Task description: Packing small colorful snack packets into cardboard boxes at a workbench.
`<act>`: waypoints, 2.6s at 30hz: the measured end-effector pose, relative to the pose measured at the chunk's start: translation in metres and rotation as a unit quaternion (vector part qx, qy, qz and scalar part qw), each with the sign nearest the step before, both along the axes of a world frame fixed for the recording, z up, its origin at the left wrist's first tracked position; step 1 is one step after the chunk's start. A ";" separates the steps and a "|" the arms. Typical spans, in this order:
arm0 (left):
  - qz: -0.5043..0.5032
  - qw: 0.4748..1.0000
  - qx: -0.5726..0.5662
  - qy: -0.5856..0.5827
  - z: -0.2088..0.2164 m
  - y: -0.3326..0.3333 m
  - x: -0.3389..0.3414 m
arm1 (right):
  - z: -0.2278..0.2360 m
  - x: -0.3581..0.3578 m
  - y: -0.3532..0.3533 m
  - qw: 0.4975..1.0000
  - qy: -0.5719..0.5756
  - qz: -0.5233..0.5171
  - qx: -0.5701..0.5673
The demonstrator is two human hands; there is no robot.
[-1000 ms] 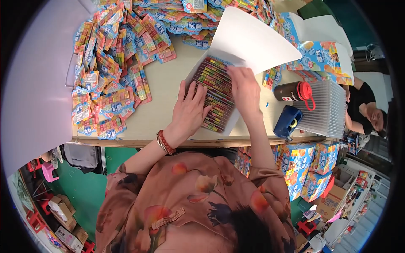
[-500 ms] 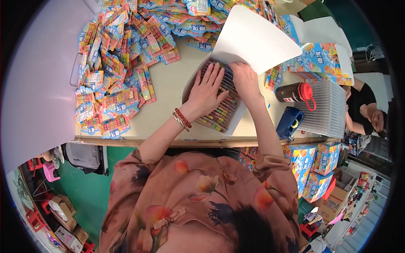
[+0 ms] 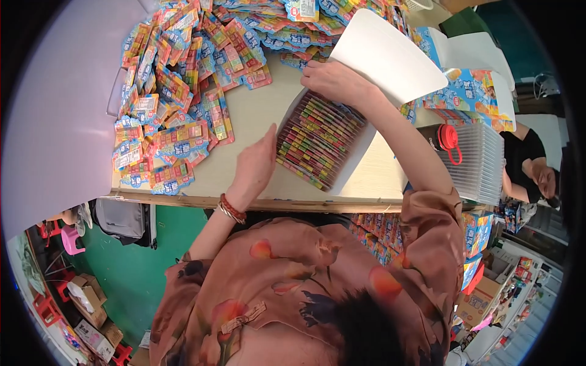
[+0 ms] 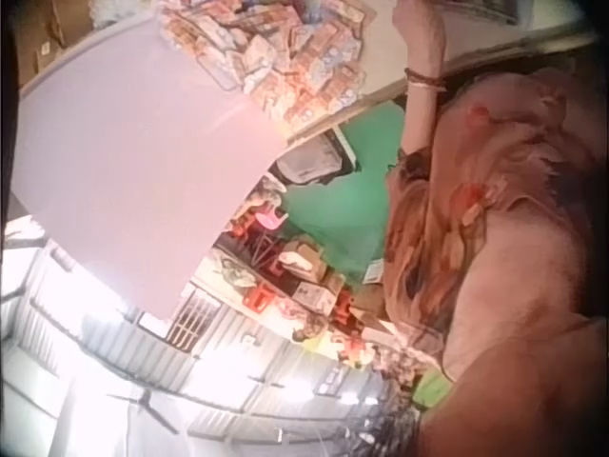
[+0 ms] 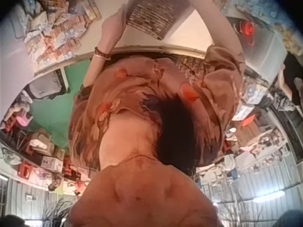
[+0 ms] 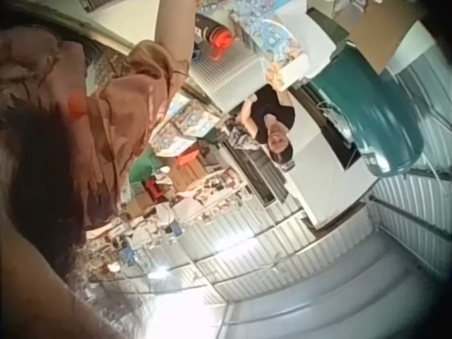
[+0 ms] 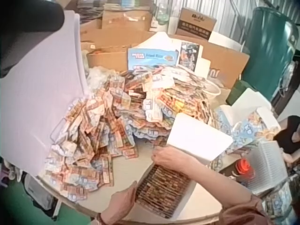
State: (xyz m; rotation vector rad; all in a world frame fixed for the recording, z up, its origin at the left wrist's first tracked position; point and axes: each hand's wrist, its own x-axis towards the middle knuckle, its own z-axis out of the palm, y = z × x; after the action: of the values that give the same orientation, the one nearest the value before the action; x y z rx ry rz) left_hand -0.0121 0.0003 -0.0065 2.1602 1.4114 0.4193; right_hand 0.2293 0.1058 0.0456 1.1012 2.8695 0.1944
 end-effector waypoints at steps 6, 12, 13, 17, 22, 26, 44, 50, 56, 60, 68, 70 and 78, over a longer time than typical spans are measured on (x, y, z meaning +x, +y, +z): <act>-0.021 0.998 0.016 0.057 0.008 0.050 -0.019 | -0.006 0.001 -0.005 0.999 -0.035 -0.011 0.034; -0.129 0.987 0.082 -0.056 -0.007 0.050 -0.029 | -0.032 0.011 -0.018 0.993 -0.033 0.020 0.116; -0.163 0.980 0.095 -0.068 -0.008 0.051 -0.032 | -0.036 0.013 -0.019 0.989 -0.032 0.038 0.139; -0.236 0.964 0.102 -0.069 -0.008 0.056 -0.037 | -0.031 0.008 -0.021 0.984 -0.075 0.042 0.156; -0.255 0.960 0.119 -0.011 -0.011 0.053 -0.040 | -0.021 0.001 -0.019 0.989 -0.123 -0.005 0.078; -0.223 0.969 0.102 -0.024 -0.013 0.048 -0.034 | 0.021 -0.011 -0.005 0.981 -0.022 -0.131 -0.145; -0.080 0.932 -0.164 -0.313 -0.040 0.067 -0.028 | 0.003 -0.010 0.056 0.945 -0.185 -0.133 -0.234; -0.074 0.928 -0.201 -0.305 -0.028 0.063 -0.027 | 0.031 -0.029 -0.014 0.998 -0.047 -0.047 -0.020; -0.077 0.958 0.123 -0.247 0.006 0.015 -0.024 | 0.019 0.009 -0.126 0.918 0.161 -0.093 -0.351; -0.183 0.949 -0.023 -0.254 0.011 -0.034 -0.009 | -0.017 0.020 -0.143 0.890 0.281 -0.136 -0.332; -0.148 0.970 -0.049 -0.185 0.000 -0.056 -0.003 | -0.026 0.007 -0.134 0.925 0.213 -0.150 -0.278; -0.168 0.976 0.021 -0.133 -0.004 -0.059 -0.003 | -0.035 0.006 -0.142 0.949 0.229 -0.145 -0.158; -0.211 0.956 0.197 -0.050 -0.019 -0.060 -0.008 | -0.024 0.016 -0.146 0.907 0.335 -0.208 -0.147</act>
State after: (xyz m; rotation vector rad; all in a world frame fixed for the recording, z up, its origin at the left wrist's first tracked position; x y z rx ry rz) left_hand -0.0199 -0.0595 -0.0250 2.6317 0.8218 0.6782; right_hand 0.2457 -0.0406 0.0215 1.9609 2.8996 -0.7563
